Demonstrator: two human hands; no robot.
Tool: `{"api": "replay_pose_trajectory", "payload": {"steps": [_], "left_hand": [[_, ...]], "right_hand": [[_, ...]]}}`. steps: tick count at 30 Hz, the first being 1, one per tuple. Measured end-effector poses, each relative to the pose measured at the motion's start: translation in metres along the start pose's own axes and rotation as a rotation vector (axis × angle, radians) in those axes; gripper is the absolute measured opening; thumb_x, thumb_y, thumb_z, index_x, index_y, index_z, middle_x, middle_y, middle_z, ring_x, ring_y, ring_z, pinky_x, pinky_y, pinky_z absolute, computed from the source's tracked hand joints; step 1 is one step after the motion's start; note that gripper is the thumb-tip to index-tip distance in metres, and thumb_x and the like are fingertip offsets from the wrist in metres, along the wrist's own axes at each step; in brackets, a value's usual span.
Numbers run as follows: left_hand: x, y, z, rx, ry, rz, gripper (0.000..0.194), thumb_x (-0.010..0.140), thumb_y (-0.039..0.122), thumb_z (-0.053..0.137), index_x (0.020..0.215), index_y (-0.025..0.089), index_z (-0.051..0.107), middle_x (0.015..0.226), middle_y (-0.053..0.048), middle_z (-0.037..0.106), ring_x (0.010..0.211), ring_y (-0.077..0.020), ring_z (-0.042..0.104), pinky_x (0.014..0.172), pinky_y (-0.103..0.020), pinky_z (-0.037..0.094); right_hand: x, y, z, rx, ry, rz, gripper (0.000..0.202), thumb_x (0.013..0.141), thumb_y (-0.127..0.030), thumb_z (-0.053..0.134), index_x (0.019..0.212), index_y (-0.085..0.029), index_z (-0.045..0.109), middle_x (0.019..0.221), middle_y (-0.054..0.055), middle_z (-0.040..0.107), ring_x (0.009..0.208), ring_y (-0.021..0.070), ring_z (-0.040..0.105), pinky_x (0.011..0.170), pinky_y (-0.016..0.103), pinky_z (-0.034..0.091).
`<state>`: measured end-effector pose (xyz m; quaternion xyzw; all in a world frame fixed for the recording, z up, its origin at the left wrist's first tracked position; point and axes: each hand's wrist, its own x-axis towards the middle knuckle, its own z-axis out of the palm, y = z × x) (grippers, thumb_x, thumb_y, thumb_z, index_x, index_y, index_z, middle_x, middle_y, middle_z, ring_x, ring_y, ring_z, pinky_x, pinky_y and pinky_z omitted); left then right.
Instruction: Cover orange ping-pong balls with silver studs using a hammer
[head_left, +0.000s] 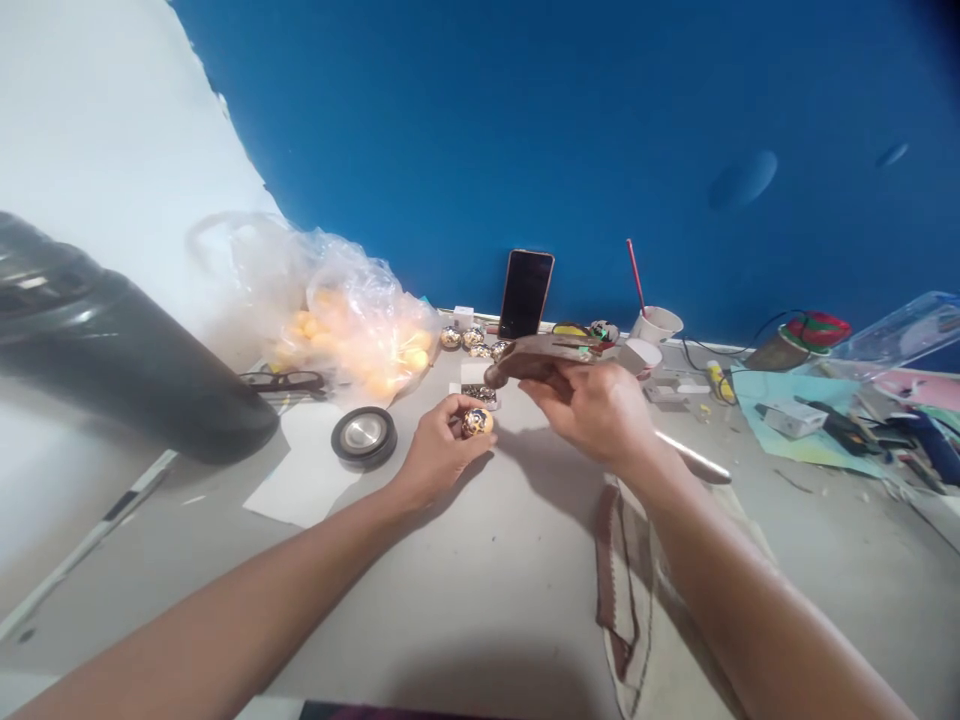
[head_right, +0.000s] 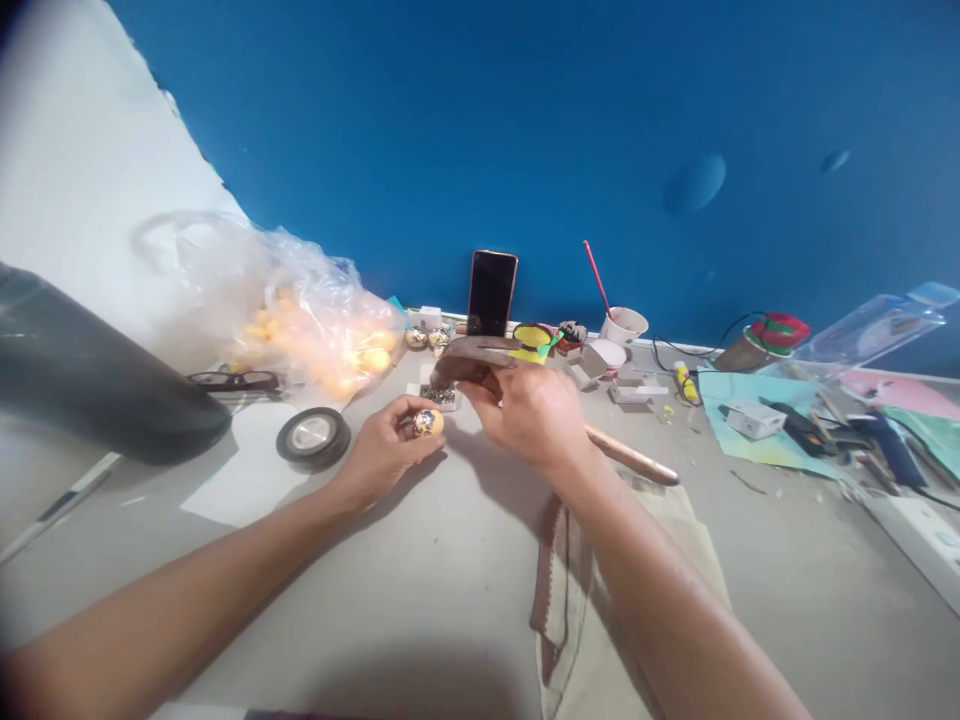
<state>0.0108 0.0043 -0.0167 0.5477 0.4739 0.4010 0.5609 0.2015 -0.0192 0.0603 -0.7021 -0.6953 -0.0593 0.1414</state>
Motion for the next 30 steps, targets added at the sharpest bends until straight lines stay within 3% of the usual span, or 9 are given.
{"api": "replay_pose_trajectory", "payload": {"steps": [4,8,13,18,22,26,30], "left_hand": [[-0.003,0.002,-0.001,-0.043,-0.034,0.009,0.040,0.065,0.023,0.078,0.103,0.020,0.065,0.073,0.003,0.061,0.066,-0.0131,0.056,0.062,-0.025,0.047],[-0.004,0.006,-0.002,-0.132,-0.079,0.007,0.027,0.077,0.033,0.073,0.099,0.019,0.067,0.069,0.001,0.060,0.061,-0.0123,0.051,0.059,-0.026,0.042],[-0.002,0.006,-0.001,-0.166,-0.060,-0.005,0.025,0.079,0.034,0.071,0.097,0.017,0.066,0.072,0.000,0.062,0.060,-0.0114,0.051,0.058,-0.026,0.039],[-0.001,0.000,-0.001,-0.264,0.040,-0.002,0.023,0.082,0.036,0.065,0.096,0.018,0.061,0.081,-0.001,0.064,0.058,-0.0100,0.052,0.056,-0.025,0.040],[0.001,-0.005,-0.002,-0.319,0.060,-0.002,0.019,0.082,0.033,0.059,0.094,0.018,0.059,0.083,-0.002,0.066,0.054,-0.0084,0.049,0.050,-0.022,0.033],[0.001,-0.005,-0.002,-0.347,0.038,0.005,0.018,0.082,0.032,0.061,0.093,0.018,0.059,0.083,-0.002,0.065,0.053,-0.0078,0.047,0.050,-0.022,0.032],[-0.001,-0.001,0.000,-0.327,0.027,0.019,0.021,0.081,0.034,0.065,0.094,0.019,0.060,0.086,-0.002,0.065,0.056,-0.0082,0.048,0.054,-0.023,0.035]], "right_hand": [[0.009,0.007,0.010,0.011,-0.115,0.152,0.037,0.093,-0.050,0.054,0.095,-0.019,0.075,0.085,0.012,0.075,0.079,0.0275,0.069,0.063,0.032,0.041],[0.017,0.020,0.030,0.037,-0.229,0.178,0.023,0.086,-0.037,0.060,0.100,-0.022,0.072,0.094,0.010,0.076,0.085,0.0260,0.068,0.062,0.030,0.037],[0.020,0.029,0.047,0.090,-0.261,0.150,0.021,0.081,-0.033,0.066,0.099,-0.022,0.069,0.099,0.008,0.074,0.087,0.0227,0.065,0.063,0.028,0.033],[0.019,0.029,0.048,0.117,-0.336,0.114,0.023,0.078,-0.034,0.070,0.097,-0.022,0.068,0.097,0.006,0.073,0.086,0.0215,0.064,0.062,0.028,0.032],[0.019,0.031,0.046,0.096,-0.376,0.039,0.024,0.081,-0.034,0.070,0.101,-0.020,0.069,0.101,0.007,0.073,0.091,0.0223,0.064,0.063,0.028,0.032],[0.019,0.027,0.038,0.122,-0.296,-0.033,0.022,0.089,-0.033,0.063,0.105,-0.019,0.070,0.109,0.009,0.071,0.101,0.0230,0.063,0.071,0.028,0.038],[0.029,0.009,0.027,0.161,-0.169,-0.108,0.022,0.097,-0.028,0.053,0.097,-0.020,0.074,0.104,0.007,0.072,0.100,0.0207,0.064,0.079,0.028,0.042]]}}
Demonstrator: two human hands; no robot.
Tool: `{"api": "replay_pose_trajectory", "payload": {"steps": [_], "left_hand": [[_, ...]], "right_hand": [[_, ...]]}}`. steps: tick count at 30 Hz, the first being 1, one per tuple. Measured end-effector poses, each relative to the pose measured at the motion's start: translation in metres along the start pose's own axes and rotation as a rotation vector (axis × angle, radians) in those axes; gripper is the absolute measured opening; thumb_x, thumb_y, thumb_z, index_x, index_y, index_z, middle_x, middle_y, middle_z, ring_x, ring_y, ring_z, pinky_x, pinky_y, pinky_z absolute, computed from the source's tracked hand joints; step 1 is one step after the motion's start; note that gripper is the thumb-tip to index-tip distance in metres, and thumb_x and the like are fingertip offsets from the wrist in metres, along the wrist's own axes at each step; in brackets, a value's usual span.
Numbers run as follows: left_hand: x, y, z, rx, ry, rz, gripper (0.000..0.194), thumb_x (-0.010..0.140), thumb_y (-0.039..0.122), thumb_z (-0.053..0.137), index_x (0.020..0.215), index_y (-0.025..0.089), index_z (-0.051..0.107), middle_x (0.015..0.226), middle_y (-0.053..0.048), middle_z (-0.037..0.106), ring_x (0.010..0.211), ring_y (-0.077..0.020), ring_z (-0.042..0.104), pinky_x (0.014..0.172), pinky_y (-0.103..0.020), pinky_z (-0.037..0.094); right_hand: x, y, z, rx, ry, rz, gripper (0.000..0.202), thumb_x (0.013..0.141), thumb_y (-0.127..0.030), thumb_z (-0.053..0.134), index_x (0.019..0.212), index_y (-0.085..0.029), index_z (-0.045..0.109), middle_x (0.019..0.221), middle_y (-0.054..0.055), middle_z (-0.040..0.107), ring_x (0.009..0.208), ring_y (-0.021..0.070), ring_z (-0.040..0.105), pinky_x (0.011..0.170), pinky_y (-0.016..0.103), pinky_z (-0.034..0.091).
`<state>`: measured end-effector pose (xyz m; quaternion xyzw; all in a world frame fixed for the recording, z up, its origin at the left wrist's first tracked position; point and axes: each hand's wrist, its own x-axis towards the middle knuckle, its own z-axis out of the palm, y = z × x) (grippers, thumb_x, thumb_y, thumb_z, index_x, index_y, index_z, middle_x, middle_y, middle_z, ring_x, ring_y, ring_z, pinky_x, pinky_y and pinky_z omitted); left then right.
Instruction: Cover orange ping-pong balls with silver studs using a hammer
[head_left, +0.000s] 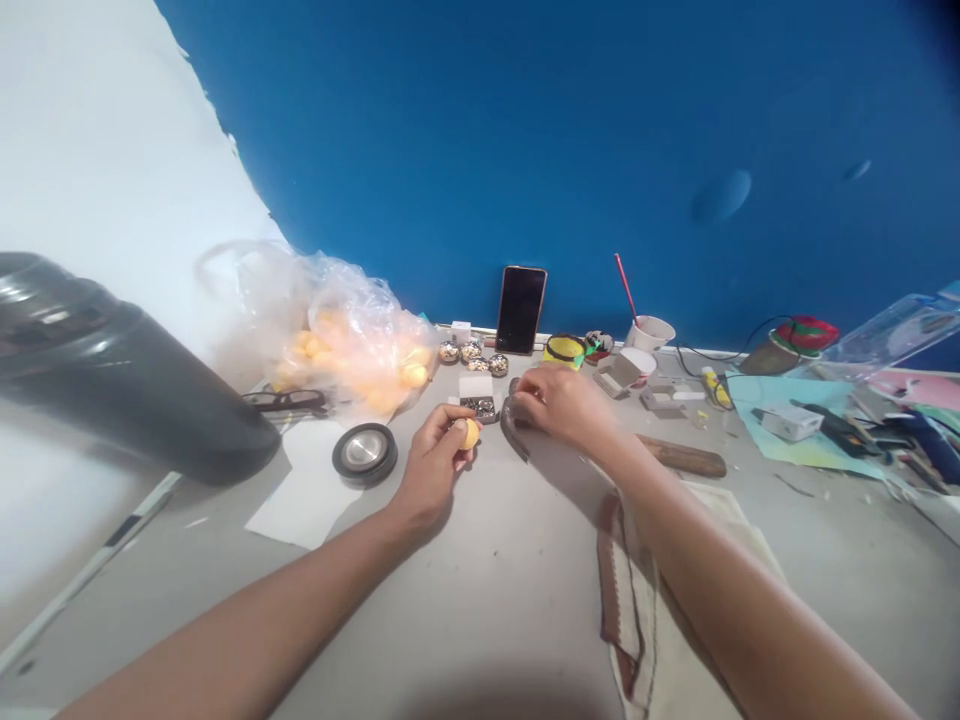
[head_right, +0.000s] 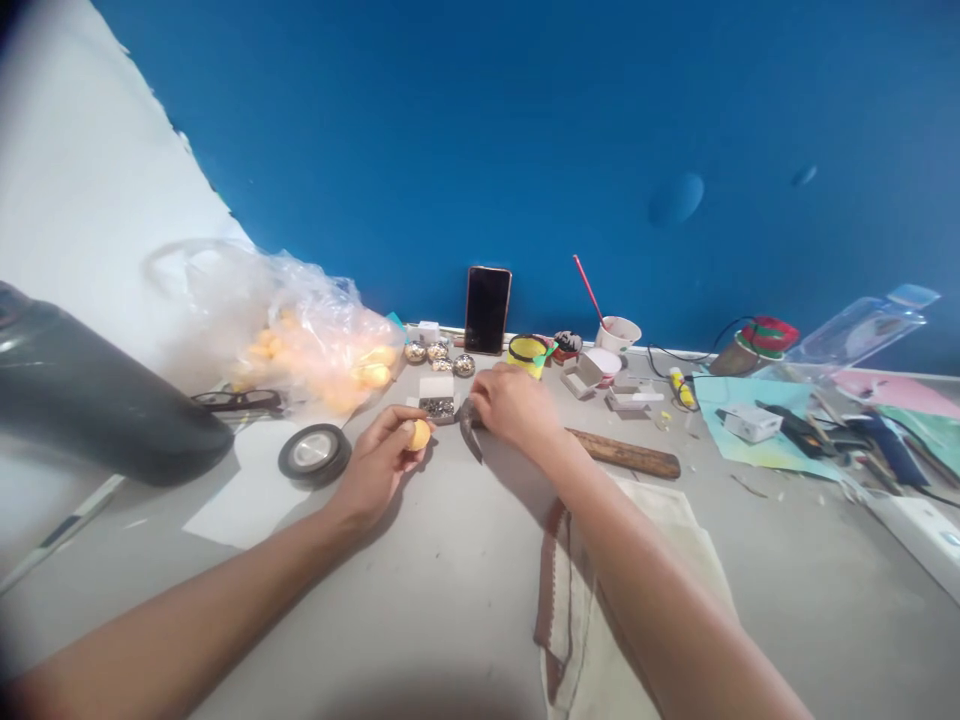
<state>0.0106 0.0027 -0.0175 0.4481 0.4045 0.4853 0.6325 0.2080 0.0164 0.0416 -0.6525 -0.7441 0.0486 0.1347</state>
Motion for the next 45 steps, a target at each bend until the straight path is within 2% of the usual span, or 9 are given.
{"api": "replay_pose_trajectory", "payload": {"steps": [5,10,18,26,30,36,39,41,45], "left_hand": [[-0.001,0.003,0.002,0.036,0.017,-0.010,0.021,0.080,0.035,0.065,0.093,0.019,0.061,0.085,-0.002,0.065,0.056,-0.0087,0.047,0.053,-0.024,0.036],[0.000,0.002,0.001,0.013,0.011,-0.019,0.021,0.080,0.035,0.065,0.092,0.019,0.059,0.081,-0.001,0.065,0.054,-0.0088,0.047,0.052,-0.024,0.037],[0.006,-0.009,-0.007,0.062,-0.027,-0.002,0.023,0.086,0.040,0.062,0.096,0.020,0.061,0.076,-0.001,0.065,0.053,-0.0095,0.050,0.049,-0.023,0.034],[0.008,-0.009,-0.006,0.008,-0.044,-0.009,0.027,0.087,0.044,0.064,0.097,0.019,0.060,0.076,-0.001,0.066,0.051,-0.0088,0.050,0.049,-0.023,0.038],[0.008,-0.008,-0.006,-0.023,-0.053,-0.019,0.031,0.087,0.047,0.067,0.097,0.019,0.061,0.076,-0.001,0.065,0.053,-0.0098,0.053,0.049,-0.023,0.039],[0.009,-0.008,-0.006,-0.029,-0.044,-0.001,0.039,0.088,0.054,0.065,0.098,0.017,0.062,0.081,-0.004,0.067,0.054,-0.0106,0.054,0.046,-0.023,0.039],[0.009,-0.006,-0.006,-0.055,-0.035,-0.014,0.042,0.088,0.056,0.063,0.099,0.016,0.062,0.077,-0.003,0.064,0.053,-0.0114,0.054,0.046,-0.024,0.040],[0.008,-0.004,-0.005,-0.072,-0.033,-0.018,0.041,0.087,0.054,0.064,0.099,0.016,0.063,0.075,-0.002,0.062,0.055,-0.0121,0.056,0.047,-0.024,0.041],[0.003,0.001,-0.001,-0.021,-0.044,0.005,0.032,0.078,0.037,0.075,0.100,0.017,0.065,0.076,0.001,0.062,0.061,-0.0115,0.058,0.056,-0.025,0.046]], "right_hand": [[0.027,-0.029,0.002,-0.165,-0.116,-0.172,0.024,0.096,-0.022,0.054,0.098,-0.021,0.078,0.109,0.011,0.073,0.108,0.0268,0.066,0.077,0.030,0.048],[0.042,-0.043,0.014,-0.328,-0.251,-0.187,0.026,0.092,-0.012,0.053,0.102,-0.013,0.077,0.114,0.020,0.073,0.108,0.0320,0.068,0.082,0.037,0.053],[0.045,-0.049,0.020,-0.323,-0.252,-0.155,0.023,0.091,-0.014,0.057,0.101,-0.010,0.076,0.113,0.023,0.074,0.106,0.0336,0.070,0.082,0.038,0.054],[0.041,-0.041,0.013,-0.222,-0.188,-0.142,0.023,0.096,-0.026,0.054,0.107,-0.017,0.072,0.111,0.014,0.076,0.100,0.0266,0.070,0.077,0.031,0.049],[0.040,-0.037,0.014,-0.111,-0.140,-0.153,0.019,0.095,-0.027,0.056,0.100,-0.020,0.072,0.103,0.010,0.076,0.094,0.0228,0.069,0.073,0.029,0.043],[0.040,-0.032,0.022,-0.062,-0.162,-0.106,0.017,0.091,-0.031,0.061,0.093,-0.020,0.074,0.103,0.008,0.076,0.093,0.0219,0.066,0.067,0.028,0.038],[0.039,-0.028,0.023,0.077,-0.109,-0.087,0.015,0.089,-0.032,0.065,0.087,-0.019,0.073,0.097,0.006,0.075,0.086,0.0182,0.064,0.067,0.027,0.038],[0.036,-0.024,0.021,0.284,-0.077,-0.081,0.014,0.086,-0.030,0.067,0.081,-0.018,0.072,0.087,0.003,0.074,0.078,0.0147,0.062,0.066,0.025,0.038],[0.017,-0.014,0.016,0.774,-0.082,0.042,0.021,0.078,-0.036,0.073,0.073,-0.016,0.070,0.067,-0.001,0.066,0.060,0.0109,0.053,0.057,0.024,0.036]]}}
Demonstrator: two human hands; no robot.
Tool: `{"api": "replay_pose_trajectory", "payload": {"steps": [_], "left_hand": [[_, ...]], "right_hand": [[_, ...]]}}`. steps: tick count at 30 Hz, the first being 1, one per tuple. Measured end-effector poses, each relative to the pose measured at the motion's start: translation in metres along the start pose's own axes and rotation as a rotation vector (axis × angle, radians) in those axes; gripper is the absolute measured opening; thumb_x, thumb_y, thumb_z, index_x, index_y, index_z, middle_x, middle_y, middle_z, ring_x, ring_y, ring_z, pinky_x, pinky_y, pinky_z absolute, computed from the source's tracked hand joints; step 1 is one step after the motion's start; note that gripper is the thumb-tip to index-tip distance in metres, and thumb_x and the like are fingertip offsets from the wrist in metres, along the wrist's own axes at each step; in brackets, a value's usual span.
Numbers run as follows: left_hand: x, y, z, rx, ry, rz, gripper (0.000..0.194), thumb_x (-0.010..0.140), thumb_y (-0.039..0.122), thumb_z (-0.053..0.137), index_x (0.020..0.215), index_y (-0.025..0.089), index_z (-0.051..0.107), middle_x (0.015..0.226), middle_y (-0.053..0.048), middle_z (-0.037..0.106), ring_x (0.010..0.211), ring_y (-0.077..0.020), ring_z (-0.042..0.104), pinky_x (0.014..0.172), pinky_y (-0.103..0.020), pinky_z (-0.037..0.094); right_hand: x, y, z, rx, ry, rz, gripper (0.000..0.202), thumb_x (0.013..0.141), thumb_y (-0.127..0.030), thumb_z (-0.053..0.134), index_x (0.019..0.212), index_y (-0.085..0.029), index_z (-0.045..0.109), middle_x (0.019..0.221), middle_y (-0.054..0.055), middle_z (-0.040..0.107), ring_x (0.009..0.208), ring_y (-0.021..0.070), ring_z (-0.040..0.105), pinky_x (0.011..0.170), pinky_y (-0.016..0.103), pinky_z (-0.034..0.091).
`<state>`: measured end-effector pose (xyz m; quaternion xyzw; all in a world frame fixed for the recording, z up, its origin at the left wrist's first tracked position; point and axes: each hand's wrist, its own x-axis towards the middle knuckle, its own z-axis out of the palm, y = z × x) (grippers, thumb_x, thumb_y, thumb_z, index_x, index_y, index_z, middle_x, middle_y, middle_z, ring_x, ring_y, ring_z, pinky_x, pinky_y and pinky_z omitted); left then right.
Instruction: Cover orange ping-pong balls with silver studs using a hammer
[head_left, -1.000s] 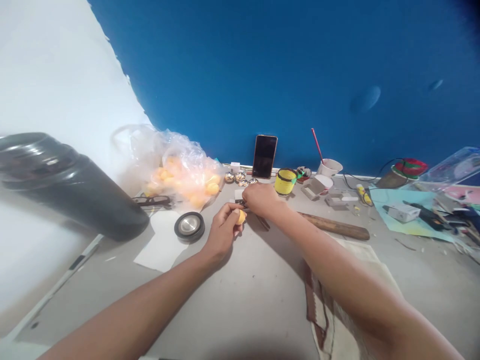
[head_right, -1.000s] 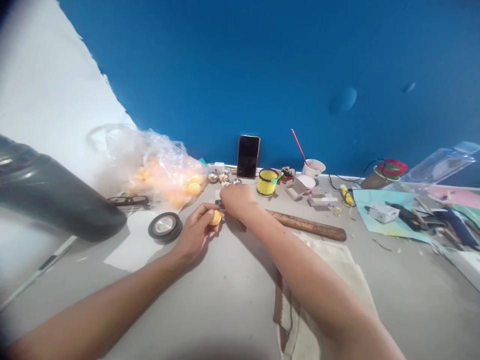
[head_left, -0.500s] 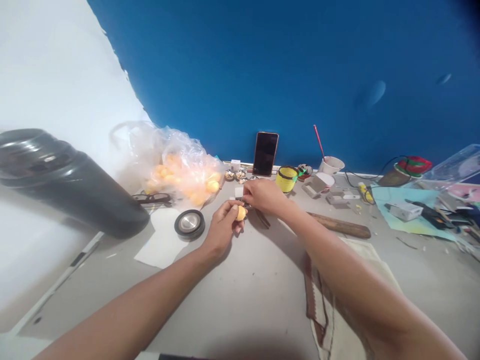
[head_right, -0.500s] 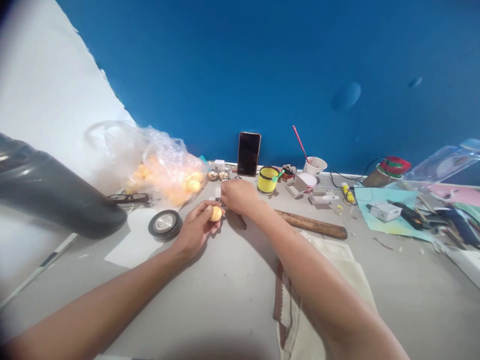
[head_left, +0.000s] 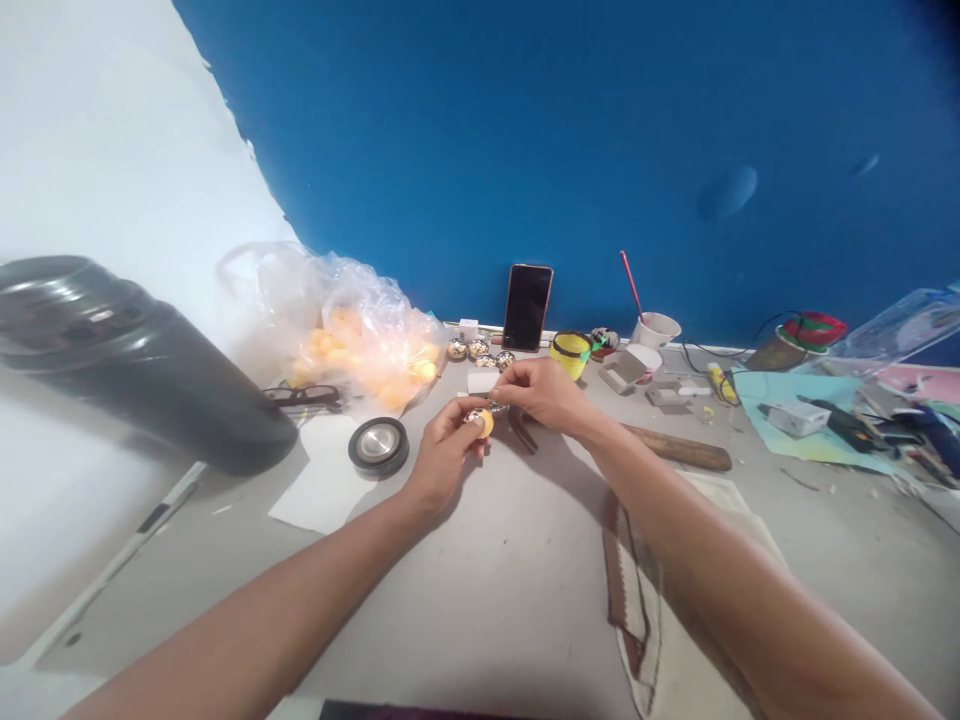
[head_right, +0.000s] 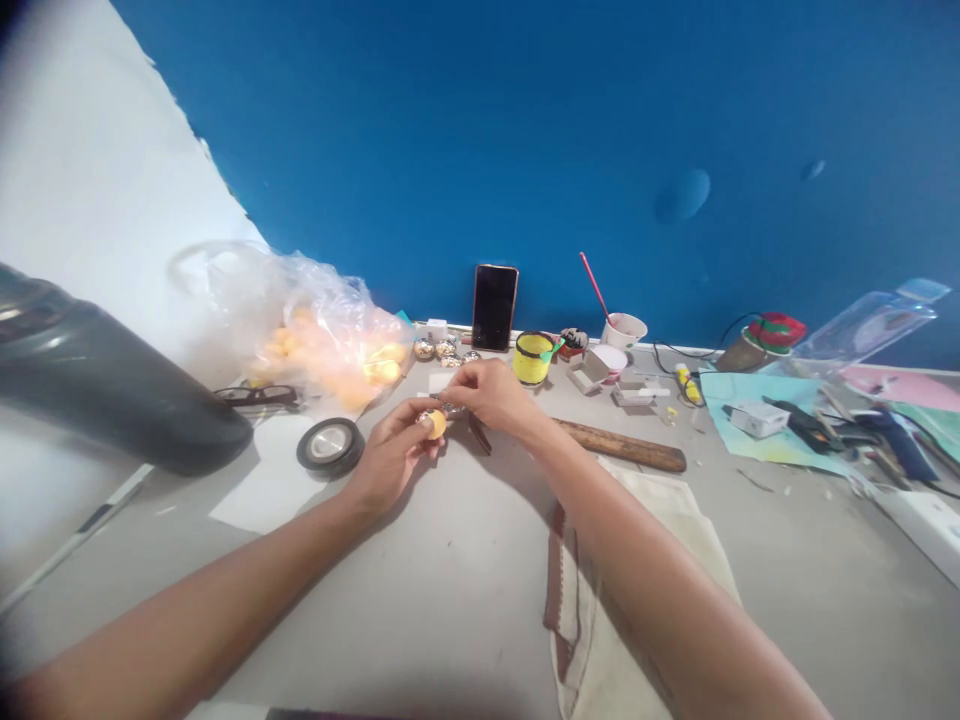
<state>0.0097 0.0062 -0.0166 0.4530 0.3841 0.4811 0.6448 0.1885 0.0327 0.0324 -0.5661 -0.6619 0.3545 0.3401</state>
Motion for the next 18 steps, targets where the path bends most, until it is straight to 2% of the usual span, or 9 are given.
{"api": "replay_pose_trajectory", "payload": {"steps": [3,7,10,13,18], "left_hand": [[-0.006,0.004,0.005,0.105,-0.002,0.031,0.035,0.076,0.032,0.078,0.105,0.017,0.067,0.076,0.001,0.064,0.063,-0.0114,0.059,0.064,-0.026,0.049],[-0.010,0.007,0.008,0.175,-0.008,-0.004,0.051,0.072,0.035,0.083,0.116,0.017,0.066,0.078,0.000,0.069,0.070,-0.0147,0.064,0.071,-0.029,0.052],[-0.010,0.007,0.007,0.210,-0.028,-0.011,0.052,0.070,0.037,0.085,0.114,0.016,0.067,0.076,-0.001,0.070,0.070,-0.0159,0.064,0.072,-0.031,0.053],[-0.009,0.005,0.004,0.282,-0.031,0.041,0.049,0.072,0.038,0.083,0.114,0.017,0.068,0.078,-0.001,0.071,0.071,-0.0164,0.064,0.072,-0.032,0.053],[-0.008,-0.002,-0.001,0.418,-0.050,0.186,0.041,0.078,0.037,0.080,0.114,0.019,0.070,0.103,-0.006,0.071,0.088,-0.0200,0.067,0.078,-0.033,0.053]], "right_hand": [[-0.021,0.007,-0.005,0.316,0.001,0.098,0.026,0.073,-0.041,0.077,0.078,-0.016,0.072,0.067,0.000,0.066,0.052,0.0087,0.045,0.050,0.024,0.033],[-0.043,0.016,-0.005,0.584,-0.071,0.132,0.031,0.066,-0.040,0.085,0.082,-0.016,0.074,0.075,0.003,0.071,0.051,0.0070,0.043,0.049,0.024,0.031],[-0.047,0.020,-0.001,0.662,-0.130,0.146,0.030,0.063,-0.038,0.088,0.080,-0.016,0.074,0.072,0.002,0.070,0.051,0.0068,0.044,0.049,0.024,0.031],[-0.046,0.023,0.004,0.669,-0.146,0.171,0.032,0.061,-0.037,0.090,0.079,-0.016,0.074,0.067,0.001,0.069,0.052,0.0073,0.044,0.049,0.023,0.031],[-0.046,0.026,0.008,0.697,-0.139,0.183,0.030,0.063,-0.037,0.089,0.080,-0.017,0.075,0.071,0.002,0.072,0.054,0.0084,0.046,0.048,0.023,0.031]]}}
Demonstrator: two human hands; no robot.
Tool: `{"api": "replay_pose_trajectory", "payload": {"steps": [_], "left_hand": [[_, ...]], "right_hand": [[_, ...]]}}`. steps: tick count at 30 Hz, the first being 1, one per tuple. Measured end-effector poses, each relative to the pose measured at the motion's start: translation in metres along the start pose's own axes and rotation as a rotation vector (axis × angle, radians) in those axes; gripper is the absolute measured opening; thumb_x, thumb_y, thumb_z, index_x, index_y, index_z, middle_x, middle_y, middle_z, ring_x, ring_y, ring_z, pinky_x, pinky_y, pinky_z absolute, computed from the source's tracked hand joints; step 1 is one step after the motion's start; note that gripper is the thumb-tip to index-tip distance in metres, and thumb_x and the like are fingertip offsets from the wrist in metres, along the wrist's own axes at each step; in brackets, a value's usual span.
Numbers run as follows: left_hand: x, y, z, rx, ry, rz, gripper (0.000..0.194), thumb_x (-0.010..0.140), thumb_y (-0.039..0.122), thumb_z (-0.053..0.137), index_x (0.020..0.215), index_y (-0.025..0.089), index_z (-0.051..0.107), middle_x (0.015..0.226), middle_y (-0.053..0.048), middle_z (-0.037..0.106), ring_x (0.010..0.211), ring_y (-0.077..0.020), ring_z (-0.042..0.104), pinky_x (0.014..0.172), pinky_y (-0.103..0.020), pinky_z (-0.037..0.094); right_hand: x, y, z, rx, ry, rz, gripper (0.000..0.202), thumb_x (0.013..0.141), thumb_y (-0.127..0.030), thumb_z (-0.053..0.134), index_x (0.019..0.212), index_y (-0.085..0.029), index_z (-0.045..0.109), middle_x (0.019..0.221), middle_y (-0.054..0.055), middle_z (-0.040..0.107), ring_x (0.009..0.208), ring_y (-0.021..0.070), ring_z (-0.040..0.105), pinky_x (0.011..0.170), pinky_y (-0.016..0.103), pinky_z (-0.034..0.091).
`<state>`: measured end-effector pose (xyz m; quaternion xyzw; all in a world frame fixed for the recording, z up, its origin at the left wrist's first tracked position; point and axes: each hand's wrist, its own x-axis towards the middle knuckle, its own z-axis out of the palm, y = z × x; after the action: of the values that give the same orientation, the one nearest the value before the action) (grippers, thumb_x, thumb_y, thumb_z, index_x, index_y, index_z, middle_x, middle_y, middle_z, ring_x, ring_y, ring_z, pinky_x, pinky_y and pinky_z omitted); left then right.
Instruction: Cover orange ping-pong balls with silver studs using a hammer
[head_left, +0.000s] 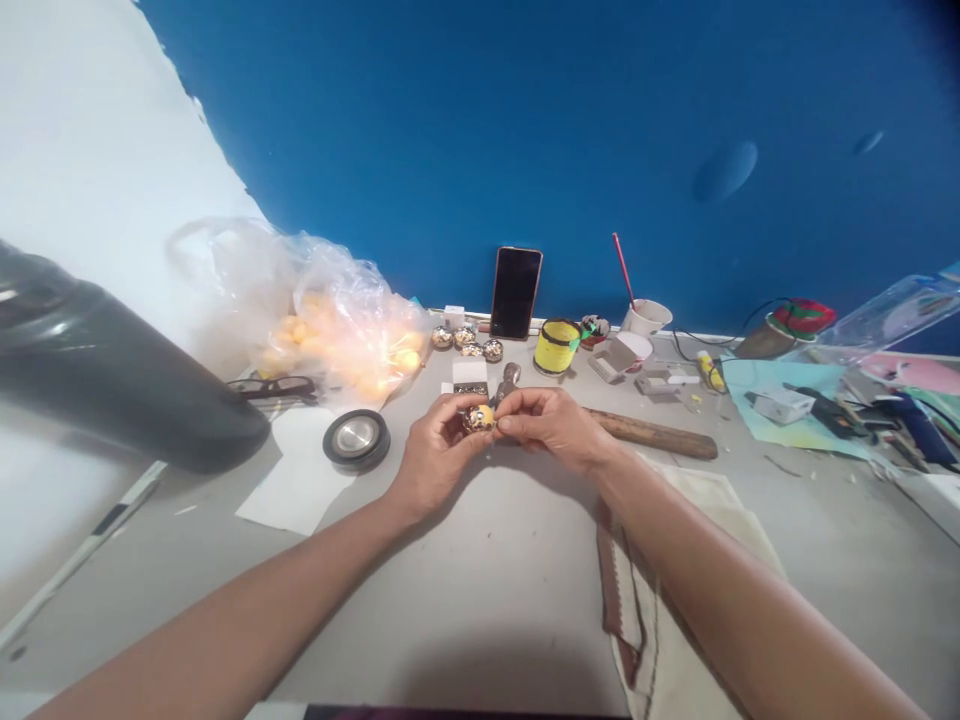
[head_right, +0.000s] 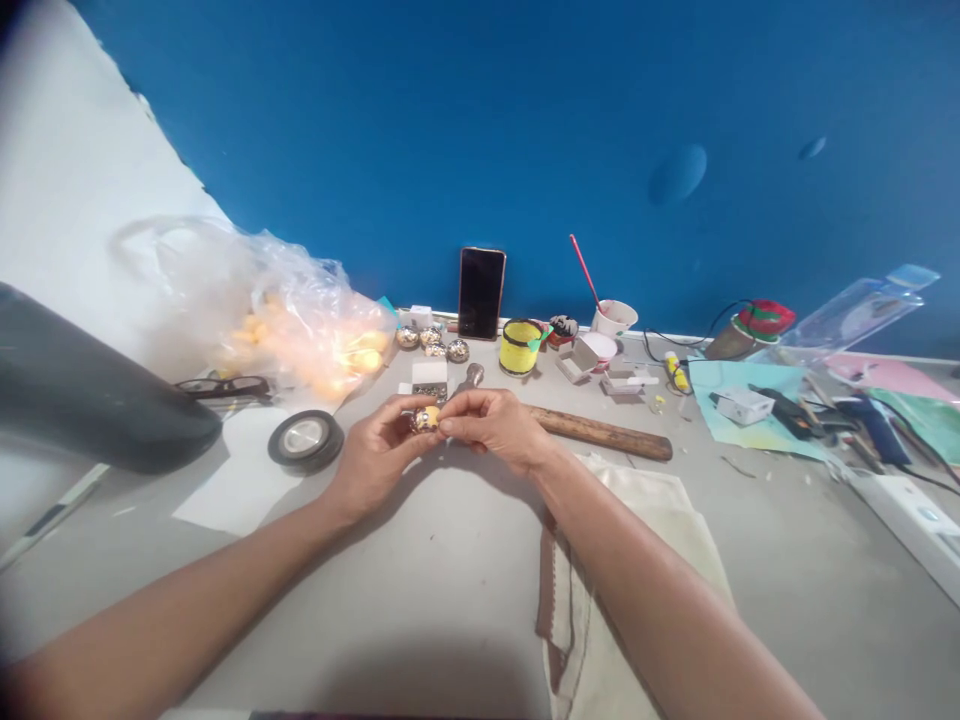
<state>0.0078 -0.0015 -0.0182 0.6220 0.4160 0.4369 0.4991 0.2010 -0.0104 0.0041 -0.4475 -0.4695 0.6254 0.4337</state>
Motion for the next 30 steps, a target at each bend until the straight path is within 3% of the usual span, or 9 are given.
{"api": "replay_pose_trajectory", "payload": {"steps": [5,30], "left_hand": [[-0.0006,-0.0096,0.0004,0.027,-0.017,0.098,0.037,0.081,0.036,0.079,0.114,0.020,0.072,0.117,-0.009,0.067,0.100,-0.0225,0.066,0.084,-0.035,0.053],[-0.0022,-0.0079,-0.0012,0.078,-0.043,0.177,0.034,0.085,0.037,0.077,0.116,0.023,0.074,0.112,-0.007,0.066,0.097,-0.0216,0.065,0.083,-0.034,0.054]], "right_hand": [[-0.0007,-0.0002,-0.0012,-0.025,0.008,0.026,0.027,0.064,-0.035,0.088,0.079,-0.016,0.075,0.069,0.003,0.072,0.055,0.0089,0.046,0.047,0.023,0.029],[-0.0041,-0.0066,0.0065,-0.023,0.066,0.052,0.026,0.058,-0.035,0.087,0.070,-0.016,0.073,0.063,0.002,0.068,0.051,0.0081,0.043,0.049,0.025,0.028]]}}
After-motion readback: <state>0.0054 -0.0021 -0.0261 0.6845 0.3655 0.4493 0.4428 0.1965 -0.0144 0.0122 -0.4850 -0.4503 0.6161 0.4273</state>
